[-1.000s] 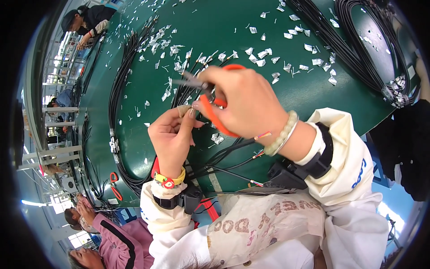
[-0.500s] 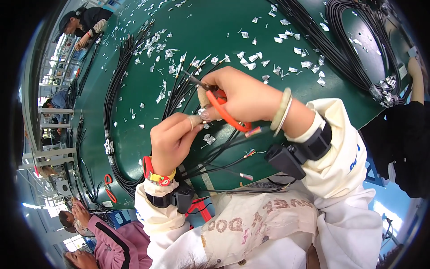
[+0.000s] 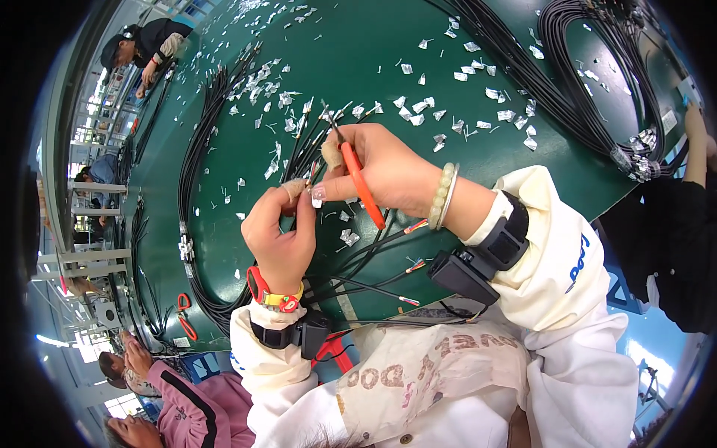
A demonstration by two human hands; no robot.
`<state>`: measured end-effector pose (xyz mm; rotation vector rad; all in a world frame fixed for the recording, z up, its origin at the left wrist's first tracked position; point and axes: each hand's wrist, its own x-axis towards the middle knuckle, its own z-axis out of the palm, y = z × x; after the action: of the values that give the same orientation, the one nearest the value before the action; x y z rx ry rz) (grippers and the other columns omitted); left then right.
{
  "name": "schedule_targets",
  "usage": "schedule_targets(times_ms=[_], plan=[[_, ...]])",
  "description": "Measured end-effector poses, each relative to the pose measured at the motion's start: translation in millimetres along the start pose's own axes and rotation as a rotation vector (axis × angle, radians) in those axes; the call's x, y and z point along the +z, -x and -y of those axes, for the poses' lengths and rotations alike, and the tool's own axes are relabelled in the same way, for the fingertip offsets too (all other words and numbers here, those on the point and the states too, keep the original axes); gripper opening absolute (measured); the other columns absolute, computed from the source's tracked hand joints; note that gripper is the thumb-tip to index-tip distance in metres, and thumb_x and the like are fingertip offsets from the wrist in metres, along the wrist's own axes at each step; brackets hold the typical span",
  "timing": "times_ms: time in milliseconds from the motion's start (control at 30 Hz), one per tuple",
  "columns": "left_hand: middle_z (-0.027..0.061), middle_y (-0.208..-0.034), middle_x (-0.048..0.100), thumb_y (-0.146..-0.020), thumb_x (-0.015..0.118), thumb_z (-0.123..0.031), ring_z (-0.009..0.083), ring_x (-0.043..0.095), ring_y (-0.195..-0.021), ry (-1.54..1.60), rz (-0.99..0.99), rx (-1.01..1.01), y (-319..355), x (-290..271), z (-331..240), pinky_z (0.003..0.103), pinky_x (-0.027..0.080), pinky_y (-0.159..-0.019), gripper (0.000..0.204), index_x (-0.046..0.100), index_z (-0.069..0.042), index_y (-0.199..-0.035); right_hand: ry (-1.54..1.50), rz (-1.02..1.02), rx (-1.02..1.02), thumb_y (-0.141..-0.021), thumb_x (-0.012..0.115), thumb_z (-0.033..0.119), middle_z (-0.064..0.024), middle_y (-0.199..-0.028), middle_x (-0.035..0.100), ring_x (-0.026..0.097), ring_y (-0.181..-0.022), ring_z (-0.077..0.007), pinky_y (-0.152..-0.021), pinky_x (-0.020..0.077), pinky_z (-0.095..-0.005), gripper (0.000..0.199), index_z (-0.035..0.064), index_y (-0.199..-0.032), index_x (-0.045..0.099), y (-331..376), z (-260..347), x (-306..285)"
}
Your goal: The person is using orange-handled scissors to strip the insulation from the ends of black electrical wires at a workbench.
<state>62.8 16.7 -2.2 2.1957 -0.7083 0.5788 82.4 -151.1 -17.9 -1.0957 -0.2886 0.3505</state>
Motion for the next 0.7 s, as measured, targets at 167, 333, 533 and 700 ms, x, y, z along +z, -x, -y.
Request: schedule_targets(times_ms=[167, 333, 533, 700], plan=[[0.0064, -0.066, 0.058, -0.073, 0.063, 0.004, 0.0112, 0.055, -0.055, 0.094, 0.037, -0.161, 2, -2, 0, 0.021, 0.042, -0.050, 0.010, 0.059, 0.003, -0.082, 0.295, -0.099, -0.095, -0.070, 0.069, 0.001, 0.0005, -0.066, 0.050, 0.049, -0.063, -0.0059, -0.058, 0.0408, -0.0204, 0.027, 0.0063, -0.072, 0.042, 5, 18, 1], [0.0038, -0.069, 0.059, -0.077, 0.061, 0.002, 0.0075, 0.055, -0.060, 0.485, 0.001, -0.477, 6, -2, -5, 0.020, 0.044, -0.054, 0.010, 0.058, 0.005, -0.086, 0.577, -0.180, -0.185, -0.071, 0.066, -0.002, -0.0031, -0.069, 0.054, 0.054, -0.071, -0.0082, -0.066, 0.0444, -0.0219, 0.025, 0.0049, -0.072, 0.042, 3, 12, -5], [0.0030, -0.072, 0.059, -0.079, 0.059, 0.001, 0.0070, 0.054, -0.062, 0.632, 0.099, -0.556, 5, -7, -13, 0.019, 0.044, -0.057, 0.012, 0.057, 0.006, -0.089, 0.234, -0.065, -0.087, -0.071, 0.065, -0.004, -0.0071, -0.074, 0.059, 0.056, -0.075, -0.0099, -0.068, 0.0453, -0.0226, 0.025, 0.0048, -0.072, 0.042, 4, 11, 1], [0.0041, -0.072, 0.059, -0.077, 0.061, 0.002, 0.0075, 0.055, -0.062, 0.715, 0.082, -0.554, 6, -11, -21, 0.019, 0.044, -0.057, 0.013, 0.057, 0.006, -0.089, 0.108, -0.009, -0.022, -0.071, 0.066, -0.004, -0.0081, -0.076, 0.060, 0.057, -0.076, -0.0113, -0.070, 0.0462, -0.0241, 0.025, 0.0049, -0.072, 0.042, 5, 14, 0]])
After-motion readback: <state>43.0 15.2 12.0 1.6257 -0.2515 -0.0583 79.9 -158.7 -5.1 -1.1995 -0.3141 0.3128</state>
